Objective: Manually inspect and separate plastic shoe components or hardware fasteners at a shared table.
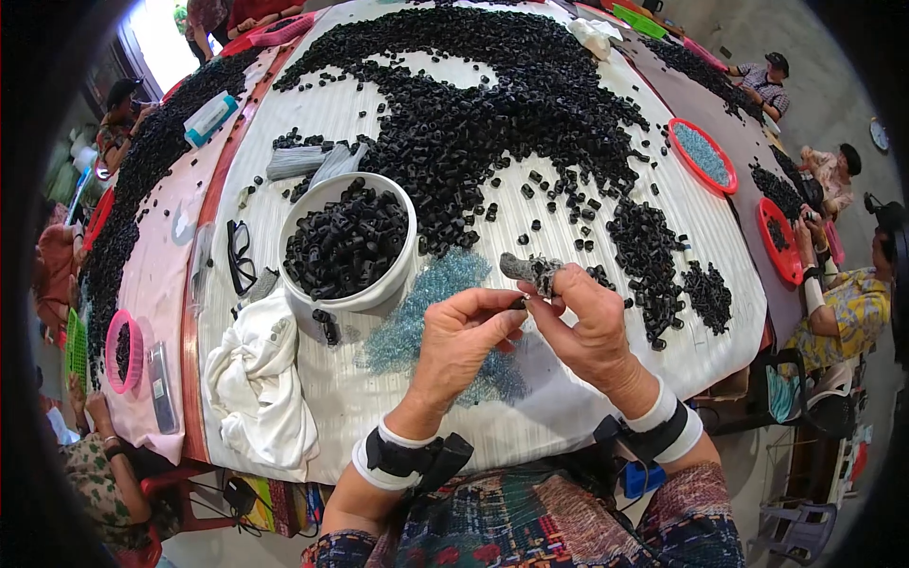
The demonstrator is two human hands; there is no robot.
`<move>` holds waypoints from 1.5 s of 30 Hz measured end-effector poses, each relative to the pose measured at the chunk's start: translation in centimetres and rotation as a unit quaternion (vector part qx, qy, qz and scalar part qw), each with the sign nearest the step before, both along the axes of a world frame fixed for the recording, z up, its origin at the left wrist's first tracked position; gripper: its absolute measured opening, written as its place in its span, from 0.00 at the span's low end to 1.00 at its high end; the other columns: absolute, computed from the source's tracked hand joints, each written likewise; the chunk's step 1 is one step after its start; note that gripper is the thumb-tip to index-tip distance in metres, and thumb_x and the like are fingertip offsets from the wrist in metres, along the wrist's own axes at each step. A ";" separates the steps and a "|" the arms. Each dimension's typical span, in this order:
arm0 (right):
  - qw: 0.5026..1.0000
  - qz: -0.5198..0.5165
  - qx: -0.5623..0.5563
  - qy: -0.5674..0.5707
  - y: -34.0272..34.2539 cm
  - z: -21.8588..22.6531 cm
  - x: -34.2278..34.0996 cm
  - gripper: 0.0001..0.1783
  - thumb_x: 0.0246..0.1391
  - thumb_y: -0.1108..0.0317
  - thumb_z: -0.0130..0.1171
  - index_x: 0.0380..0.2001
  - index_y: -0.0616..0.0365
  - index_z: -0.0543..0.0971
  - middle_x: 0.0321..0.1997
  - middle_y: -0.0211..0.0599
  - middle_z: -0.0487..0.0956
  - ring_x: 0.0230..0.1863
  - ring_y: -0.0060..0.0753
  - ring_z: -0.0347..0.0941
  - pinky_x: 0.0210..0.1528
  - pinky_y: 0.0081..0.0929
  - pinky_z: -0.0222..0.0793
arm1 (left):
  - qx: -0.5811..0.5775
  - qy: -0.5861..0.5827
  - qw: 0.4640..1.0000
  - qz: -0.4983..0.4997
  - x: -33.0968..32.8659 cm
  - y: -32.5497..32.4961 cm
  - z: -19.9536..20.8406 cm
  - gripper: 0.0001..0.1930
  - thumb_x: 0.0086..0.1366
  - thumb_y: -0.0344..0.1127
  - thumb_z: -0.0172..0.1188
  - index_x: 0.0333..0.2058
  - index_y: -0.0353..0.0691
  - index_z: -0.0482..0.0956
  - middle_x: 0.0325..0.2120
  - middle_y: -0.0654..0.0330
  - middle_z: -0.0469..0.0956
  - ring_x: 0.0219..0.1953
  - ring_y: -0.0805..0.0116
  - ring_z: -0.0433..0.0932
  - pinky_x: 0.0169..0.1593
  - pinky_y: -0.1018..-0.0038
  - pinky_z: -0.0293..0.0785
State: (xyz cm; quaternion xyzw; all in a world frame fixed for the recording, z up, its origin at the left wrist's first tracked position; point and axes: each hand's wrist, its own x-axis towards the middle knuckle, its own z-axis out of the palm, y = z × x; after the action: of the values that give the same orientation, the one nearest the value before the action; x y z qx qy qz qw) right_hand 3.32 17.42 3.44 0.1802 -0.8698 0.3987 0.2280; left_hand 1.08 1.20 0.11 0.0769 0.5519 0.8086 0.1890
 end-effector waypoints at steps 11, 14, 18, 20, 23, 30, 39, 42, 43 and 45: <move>0.999 0.010 -0.013 0.047 0.3 -0.9 0.2 0.10 0.42 0.85 0.58 0.30 0.65 0.72 0.26 0.41 0.72 0.26 0.38 0.71 0.26 0.28 0.69 | 0.026 -0.006 1.000 -0.015 -0.1 0.1 -0.7 0.11 0.59 0.28 0.61 0.41 0.32 0.78 0.30 0.61 0.80 0.29 0.76 0.78 0.30 0.81 0.76; 0.997 0.012 0.017 0.081 0.3 -1.1 0.4 0.11 0.41 0.85 0.58 0.32 0.66 0.72 0.26 0.41 0.71 0.25 0.39 0.71 0.26 0.28 0.69 | 0.031 -0.012 0.999 -0.014 -0.1 0.0 -0.6 0.11 0.59 0.27 0.61 0.41 0.32 0.78 0.30 0.61 0.80 0.29 0.77 0.78 0.30 0.81 0.76; 0.997 0.005 0.005 0.075 0.3 -1.1 0.2 0.12 0.42 0.85 0.59 0.32 0.66 0.72 0.26 0.41 0.71 0.25 0.38 0.71 0.24 0.28 0.68 | 0.022 -0.016 1.000 -0.014 -0.1 0.0 -0.4 0.11 0.59 0.27 0.62 0.41 0.32 0.79 0.29 0.61 0.80 0.29 0.77 0.77 0.30 0.81 0.76; 0.999 0.010 -0.035 0.036 0.3 -1.1 0.1 0.11 0.42 0.84 0.59 0.31 0.65 0.72 0.26 0.42 0.71 0.24 0.37 0.71 0.23 0.28 0.68 | 0.021 -0.012 1.000 -0.014 -0.1 0.0 -0.5 0.11 0.59 0.27 0.62 0.40 0.32 0.79 0.29 0.61 0.80 0.29 0.77 0.77 0.30 0.81 0.76; 0.998 -0.005 -0.038 0.040 -0.1 -0.9 0.0 0.10 0.42 0.84 0.59 0.31 0.65 0.72 0.26 0.42 0.71 0.25 0.38 0.72 0.24 0.29 0.69 | 0.018 -0.010 1.000 -0.010 0.0 -0.1 -0.4 0.11 0.58 0.27 0.62 0.40 0.32 0.79 0.29 0.61 0.80 0.29 0.77 0.77 0.30 0.82 0.76; 0.994 0.016 0.054 0.097 -0.3 -0.6 0.4 0.12 0.39 0.85 0.58 0.31 0.66 0.73 0.27 0.44 0.72 0.27 0.43 0.71 0.27 0.31 0.70 | -0.006 0.010 1.000 0.013 0.0 0.0 -0.5 0.10 0.58 0.27 0.62 0.39 0.32 0.79 0.28 0.61 0.80 0.29 0.77 0.78 0.30 0.82 0.75; 0.997 0.024 0.014 0.075 0.3 -1.1 1.0 0.13 0.38 0.85 0.56 0.32 0.65 0.73 0.28 0.44 0.73 0.32 0.49 0.72 0.33 0.35 0.71 | -0.008 -0.025 0.999 0.026 -0.1 0.1 -0.1 0.08 0.58 0.26 0.62 0.37 0.31 0.79 0.28 0.59 0.80 0.28 0.77 0.78 0.29 0.81 0.75; 0.993 -0.091 0.033 0.070 3.4 -0.4 0.4 0.14 0.43 0.83 0.55 0.37 0.63 0.76 0.27 0.42 0.75 0.30 0.39 0.74 0.30 0.31 0.71 | 0.012 -0.049 0.999 0.021 -0.1 0.2 0.1 0.09 0.58 0.26 0.61 0.38 0.32 0.78 0.28 0.59 0.80 0.27 0.76 0.78 0.29 0.81 0.76; 0.988 -0.138 0.042 0.045 5.2 -0.4 0.3 0.14 0.45 0.82 0.54 0.38 0.62 0.76 0.27 0.42 0.76 0.29 0.37 0.74 0.29 0.31 0.71 | 0.013 -0.057 0.998 0.025 -0.1 0.1 0.1 0.09 0.58 0.26 0.61 0.39 0.32 0.78 0.28 0.59 0.80 0.26 0.76 0.78 0.28 0.81 0.76; 0.981 -0.181 -0.030 -0.065 7.5 0.8 0.5 0.09 0.48 0.80 0.52 0.35 0.62 0.75 0.25 0.43 0.74 0.25 0.40 0.72 0.26 0.33 0.69 | 0.014 -0.057 0.998 0.018 -0.2 0.0 0.1 0.09 0.58 0.26 0.61 0.39 0.32 0.78 0.29 0.59 0.80 0.26 0.76 0.78 0.28 0.81 0.76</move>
State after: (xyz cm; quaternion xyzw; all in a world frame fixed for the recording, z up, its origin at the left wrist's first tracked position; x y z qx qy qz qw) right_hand 3.82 24.94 4.21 -0.0136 -0.8888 0.3875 0.2444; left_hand 0.91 1.22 0.26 0.0232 0.5302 0.8225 0.2045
